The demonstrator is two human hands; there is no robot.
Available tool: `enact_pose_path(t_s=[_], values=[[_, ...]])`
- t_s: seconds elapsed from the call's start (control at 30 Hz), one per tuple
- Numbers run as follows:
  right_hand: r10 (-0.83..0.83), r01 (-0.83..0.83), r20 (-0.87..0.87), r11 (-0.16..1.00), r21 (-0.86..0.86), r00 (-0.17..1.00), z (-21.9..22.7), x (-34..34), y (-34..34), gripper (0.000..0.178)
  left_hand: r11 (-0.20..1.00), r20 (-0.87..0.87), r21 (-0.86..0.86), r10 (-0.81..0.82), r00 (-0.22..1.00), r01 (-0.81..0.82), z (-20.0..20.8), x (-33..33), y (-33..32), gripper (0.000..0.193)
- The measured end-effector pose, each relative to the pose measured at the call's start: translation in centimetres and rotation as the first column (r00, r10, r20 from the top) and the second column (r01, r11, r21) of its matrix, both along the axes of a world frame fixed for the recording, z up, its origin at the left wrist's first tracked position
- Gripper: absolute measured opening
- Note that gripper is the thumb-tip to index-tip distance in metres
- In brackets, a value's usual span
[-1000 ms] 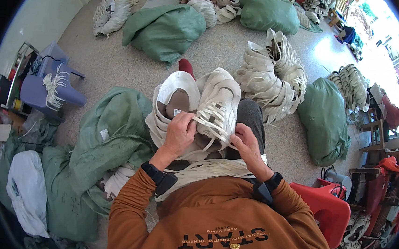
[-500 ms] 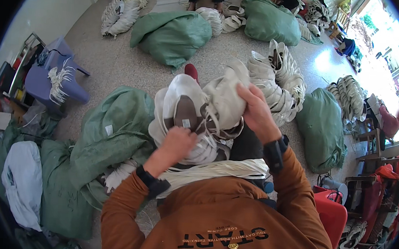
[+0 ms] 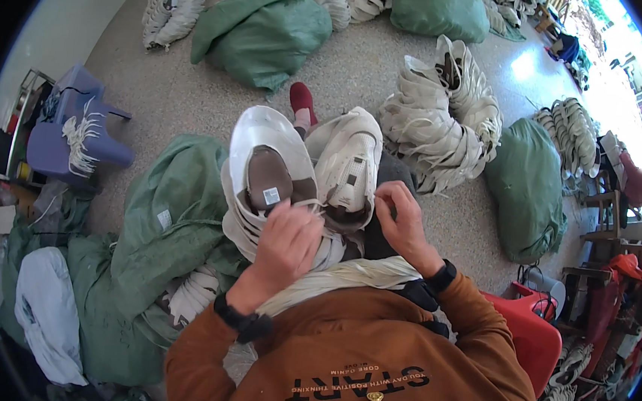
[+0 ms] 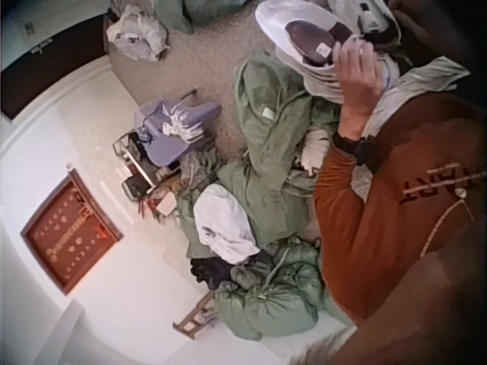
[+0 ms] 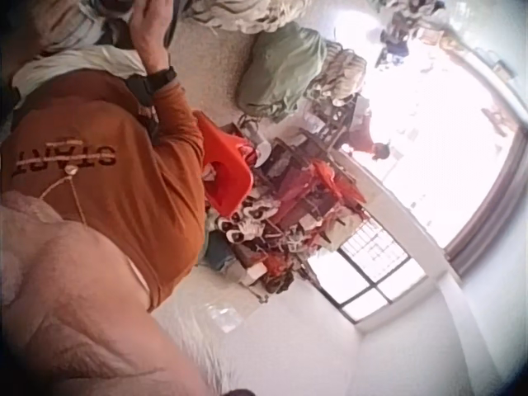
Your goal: The person sits on the floor and laces a white sneaker by hand. They repeatedly thread the laces through the eyelets, pull them tight, and adjust the fit, working on the shoe resting on their lap.
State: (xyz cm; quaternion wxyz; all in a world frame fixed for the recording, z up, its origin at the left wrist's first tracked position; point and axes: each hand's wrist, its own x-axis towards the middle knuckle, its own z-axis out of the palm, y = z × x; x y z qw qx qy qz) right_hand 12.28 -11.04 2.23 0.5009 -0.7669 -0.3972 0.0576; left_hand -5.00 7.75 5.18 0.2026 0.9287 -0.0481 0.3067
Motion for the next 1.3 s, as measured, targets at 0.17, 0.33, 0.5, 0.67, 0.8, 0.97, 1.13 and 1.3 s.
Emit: enact_pose_path(t_s=[0.17, 0.33, 0.5, 0.67, 0.8, 0.97, 1.13, 1.3], values=[[0.498, -0.119, 0.449, 0.757, -0.642, 0.742, -4.5, -4.0, -5.4, 0.013, 0.982, -0.360, 0.150, 0.159, 0.919, -0.111, -4.2, 5.8, 3.0, 0.031], [0.506, -0.337, 0.155, 0.742, -0.580, 0.848, -5.4, -5.5, -5.7, 0.010, 0.993, -0.218, 0.102, 0.081, 0.973, -0.059, -5.8, 4.8, 4.5, 0.032], [0.463, -0.343, 0.173, 0.818, -0.461, 0.869, -5.8, -5.9, -6.5, 0.015, 0.990, -0.155, 0.142, 0.035, 0.987, -0.013, -3.1, 9.8, 3.2, 0.042], [0.404, -0.285, 0.167, 0.831, -0.479, 0.899, -4.6, -5.4, -6.7, 0.011, 0.981, -0.405, 0.092, -0.119, 0.907, 0.170, -5.4, 15.0, 6.7, 0.025], [0.291, -0.196, 0.181, 0.889, -0.413, 0.939, -3.2, -4.4, -6.4, 0.013, 0.947, -0.482, -0.309, -0.234, 0.845, 0.086, -3.4, 13.5, 7.9, 0.018], [0.032, -0.022, 0.159, 0.998, -0.066, 0.987, -4.3, -1.7, -4.5, 0.025, 0.785, -0.528, -0.619, -0.449, 0.721, 0.036, 5.2, 12.7, 4.9, 0.021], [0.353, -0.321, 0.077, 0.907, -0.272, 0.933, -4.9, -2.9, -4.5, 0.024, 0.927, -0.399, -0.363, -0.249, 0.883, 0.097, 4.0, 12.7, 5.1, 0.010], [0.139, -0.145, -0.046, 0.978, -0.153, 0.989, -3.7, -4.1, -4.2, 0.032, 0.980, -0.136, -0.081, -0.193, 0.972, 0.183, 2.7, 15.5, 5.1, 0.005]])
